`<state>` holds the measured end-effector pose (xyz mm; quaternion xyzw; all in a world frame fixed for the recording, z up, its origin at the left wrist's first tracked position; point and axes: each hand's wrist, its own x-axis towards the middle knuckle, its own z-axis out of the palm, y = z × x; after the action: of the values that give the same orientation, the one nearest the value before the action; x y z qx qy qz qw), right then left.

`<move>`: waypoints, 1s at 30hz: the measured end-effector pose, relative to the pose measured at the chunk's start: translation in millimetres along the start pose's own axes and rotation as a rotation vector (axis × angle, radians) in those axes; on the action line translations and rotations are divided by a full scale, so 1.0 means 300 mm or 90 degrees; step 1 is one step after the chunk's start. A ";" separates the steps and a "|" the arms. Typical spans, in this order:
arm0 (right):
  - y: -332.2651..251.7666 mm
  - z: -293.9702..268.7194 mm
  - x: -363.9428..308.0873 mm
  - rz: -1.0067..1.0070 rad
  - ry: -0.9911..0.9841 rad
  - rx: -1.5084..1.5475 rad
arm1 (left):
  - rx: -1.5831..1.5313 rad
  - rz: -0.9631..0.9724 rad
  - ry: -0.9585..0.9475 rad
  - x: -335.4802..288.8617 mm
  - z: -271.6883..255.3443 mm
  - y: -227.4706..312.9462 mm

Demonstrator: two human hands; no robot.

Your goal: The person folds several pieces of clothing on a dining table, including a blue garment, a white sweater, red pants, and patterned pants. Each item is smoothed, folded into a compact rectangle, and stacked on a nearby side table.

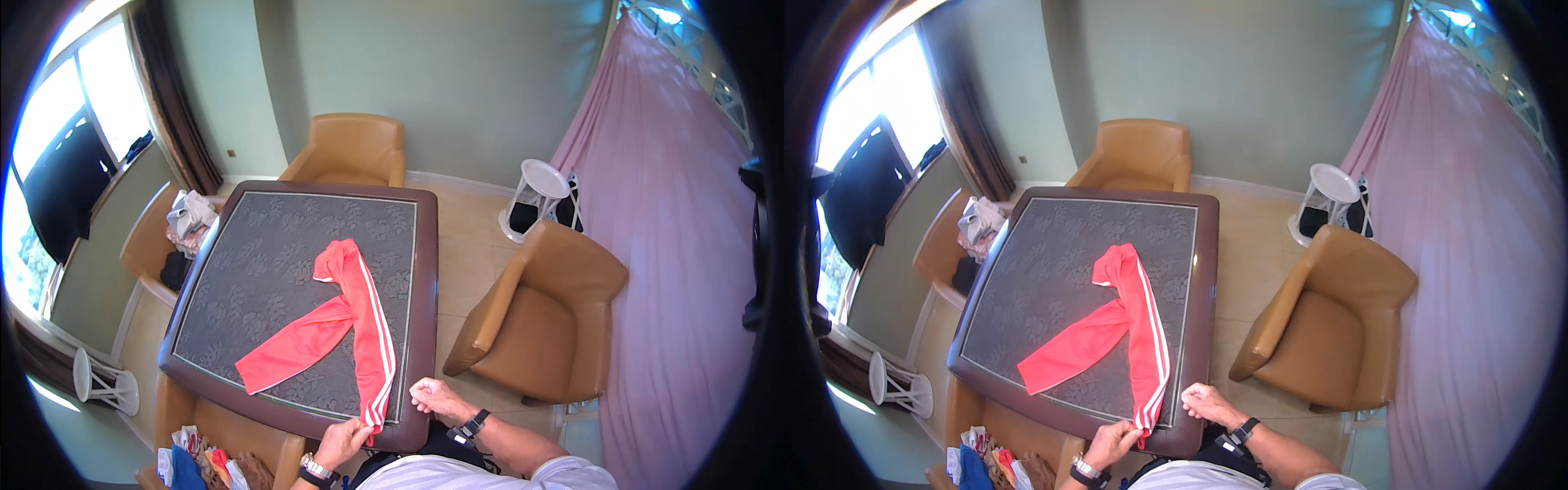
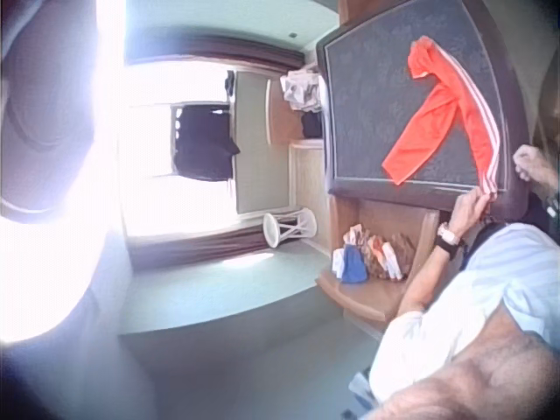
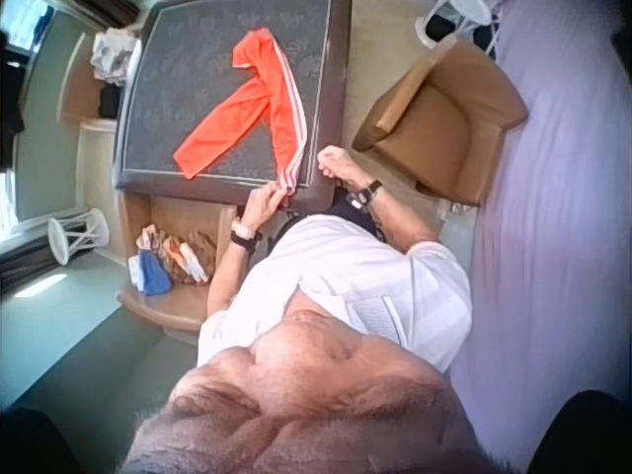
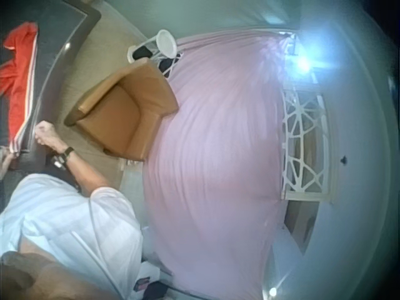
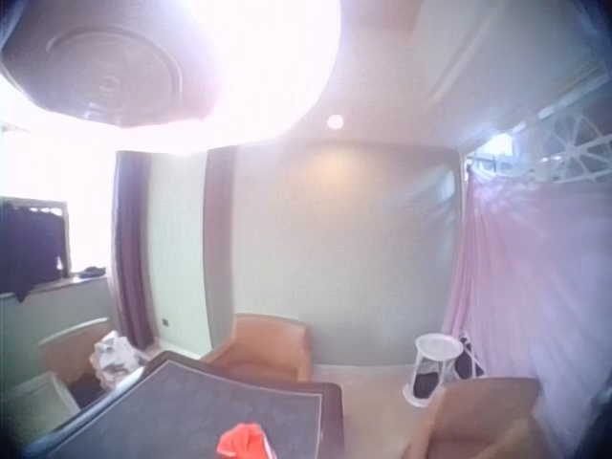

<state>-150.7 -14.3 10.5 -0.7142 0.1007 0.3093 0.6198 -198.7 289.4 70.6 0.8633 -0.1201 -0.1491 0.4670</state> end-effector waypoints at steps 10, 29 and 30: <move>-0.264 -0.192 0.592 -0.152 0.033 -0.086 | -0.011 -0.225 0.226 -0.066 0.262 0.035; -0.463 -0.212 1.114 -0.203 0.082 -0.418 | 0.207 -0.426 0.538 -0.027 0.533 -0.047; -0.481 -0.230 1.109 -0.160 0.119 -0.382 | 0.168 -0.440 0.525 -0.030 0.509 -0.048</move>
<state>209.5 30.7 -56.5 -0.8968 -0.0267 0.1795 0.4035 -262.4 182.6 -19.6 0.8904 0.3453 0.0732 0.2874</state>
